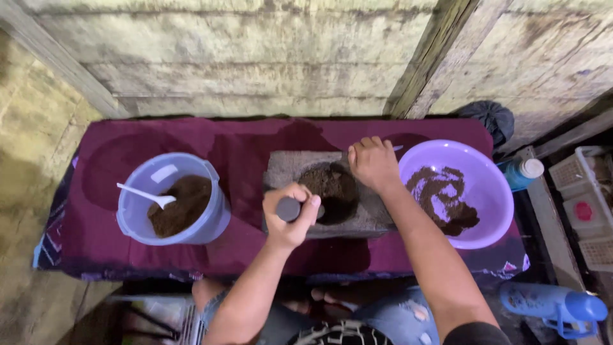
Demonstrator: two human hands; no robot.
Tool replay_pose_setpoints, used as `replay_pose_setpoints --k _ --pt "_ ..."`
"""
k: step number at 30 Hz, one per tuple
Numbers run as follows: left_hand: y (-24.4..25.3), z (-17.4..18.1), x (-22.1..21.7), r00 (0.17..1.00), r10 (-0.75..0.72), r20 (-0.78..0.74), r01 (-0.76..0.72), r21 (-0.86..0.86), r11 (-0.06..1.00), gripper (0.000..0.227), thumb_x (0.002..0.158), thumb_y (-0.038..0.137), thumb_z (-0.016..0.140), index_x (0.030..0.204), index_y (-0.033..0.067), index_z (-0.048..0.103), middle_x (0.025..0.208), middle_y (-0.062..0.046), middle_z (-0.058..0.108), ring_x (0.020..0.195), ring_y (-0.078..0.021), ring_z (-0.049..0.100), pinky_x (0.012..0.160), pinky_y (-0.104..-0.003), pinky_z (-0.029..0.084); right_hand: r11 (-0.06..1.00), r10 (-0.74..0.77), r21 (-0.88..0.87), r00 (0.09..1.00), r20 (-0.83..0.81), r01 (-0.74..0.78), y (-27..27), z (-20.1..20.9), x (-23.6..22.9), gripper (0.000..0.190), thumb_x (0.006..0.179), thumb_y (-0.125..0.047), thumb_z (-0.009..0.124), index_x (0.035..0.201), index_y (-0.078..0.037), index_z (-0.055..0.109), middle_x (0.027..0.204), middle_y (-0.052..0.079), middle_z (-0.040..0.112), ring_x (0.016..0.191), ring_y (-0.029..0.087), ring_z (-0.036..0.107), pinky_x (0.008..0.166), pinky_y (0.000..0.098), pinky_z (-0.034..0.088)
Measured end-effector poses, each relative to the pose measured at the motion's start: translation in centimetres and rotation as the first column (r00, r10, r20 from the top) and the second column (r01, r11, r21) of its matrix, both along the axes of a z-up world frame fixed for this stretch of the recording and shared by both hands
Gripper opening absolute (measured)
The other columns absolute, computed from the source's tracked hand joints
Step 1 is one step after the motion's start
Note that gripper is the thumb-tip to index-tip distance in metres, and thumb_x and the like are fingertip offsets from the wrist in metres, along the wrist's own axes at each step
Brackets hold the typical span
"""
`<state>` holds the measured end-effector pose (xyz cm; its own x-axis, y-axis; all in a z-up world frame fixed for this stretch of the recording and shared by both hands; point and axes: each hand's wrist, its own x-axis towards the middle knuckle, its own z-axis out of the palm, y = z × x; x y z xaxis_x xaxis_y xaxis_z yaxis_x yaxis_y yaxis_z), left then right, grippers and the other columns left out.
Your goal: Grinding dark brown material in a stone mortar using a pestle and a spoon
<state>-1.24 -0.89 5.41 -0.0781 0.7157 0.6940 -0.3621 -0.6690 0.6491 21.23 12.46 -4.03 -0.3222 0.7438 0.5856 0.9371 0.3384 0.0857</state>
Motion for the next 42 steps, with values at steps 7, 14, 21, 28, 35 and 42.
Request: replay_pose_setpoints --k 7,14,21,28,35,42 --pt "4.0 -6.3 1.2 0.996 -0.057 0.064 0.056 0.018 0.998 0.027 0.090 -0.014 0.063 0.077 0.0017 0.047 0.051 -0.012 0.052 0.039 -0.0198 0.057 0.045 -0.031 0.048 0.995 -0.032 -0.096 0.999 -0.006 0.032 0.4 -0.3 0.2 0.041 0.103 -0.039 0.043 0.083 -0.016 0.070 0.085 0.006 0.068 0.092 0.029 0.067 0.078 0.0454 0.050" --pt "-0.4 1.3 0.5 0.997 0.080 -0.012 -0.081 -0.054 0.995 0.031 0.086 -0.013 0.068 0.065 0.0004 0.050 0.044 -0.012 0.052 0.032 -0.0174 0.051 0.041 -0.027 0.043 0.999 -0.006 -0.053 1.000 -0.003 0.006 0.8 0.2 0.3 0.037 0.100 -0.037 0.046 0.081 -0.017 0.070 0.081 0.004 0.066 0.088 0.028 0.068 0.074 0.0445 0.051" --pt "3.7 -6.8 1.3 0.990 0.109 0.088 -0.107 -0.028 0.994 0.025 0.090 -0.012 0.062 0.074 0.0016 0.049 0.055 -0.014 0.055 0.039 -0.0194 0.059 0.046 -0.030 0.047 0.998 0.016 0.061 1.000 -0.012 -0.015 1.0 -1.0 0.5 0.033 0.098 -0.036 0.050 0.078 -0.019 0.069 0.078 0.003 0.065 0.084 0.027 0.068 0.071 0.0431 0.051" --pt "1.3 0.7 -0.3 0.997 0.081 -0.012 -0.081 0.036 0.996 0.030 0.088 -0.014 0.067 0.069 0.0007 0.049 0.044 -0.012 0.055 0.033 -0.0192 0.057 0.041 -0.027 0.046 1.000 0.014 0.028 1.000 -0.012 -0.013 0.9 -0.9 0.5 0.036 0.100 -0.035 0.046 0.076 -0.018 0.068 0.078 0.003 0.064 0.083 0.027 0.067 0.070 0.0425 0.051" --pt "3.6 -4.6 -0.6 0.998 0.009 0.059 -0.007 -0.043 0.999 0.032 0.089 -0.013 0.059 0.065 0.0032 0.047 0.047 -0.011 0.052 0.037 -0.0178 0.055 0.045 -0.027 0.047 0.999 -0.030 -0.021 1.000 -0.005 0.029 0.8 -1.0 0.2 0.039 0.101 -0.037 0.046 0.080 -0.016 0.071 0.083 0.005 0.068 0.089 0.028 0.069 0.075 0.0436 0.051" --pt "0.2 1.4 0.3 0.987 0.155 0.050 -0.153 -0.034 0.988 0.037 0.091 -0.012 0.064 0.063 0.0045 0.044 0.042 -0.011 0.050 0.033 -0.0183 0.054 0.046 -0.028 0.049 0.994 -0.055 -0.098 0.998 -0.004 0.054 0.1 -0.7 0.0 0.042 0.101 -0.039 0.044 0.083 -0.016 0.073 0.085 0.005 0.069 0.092 0.028 0.069 0.079 0.0449 0.051"
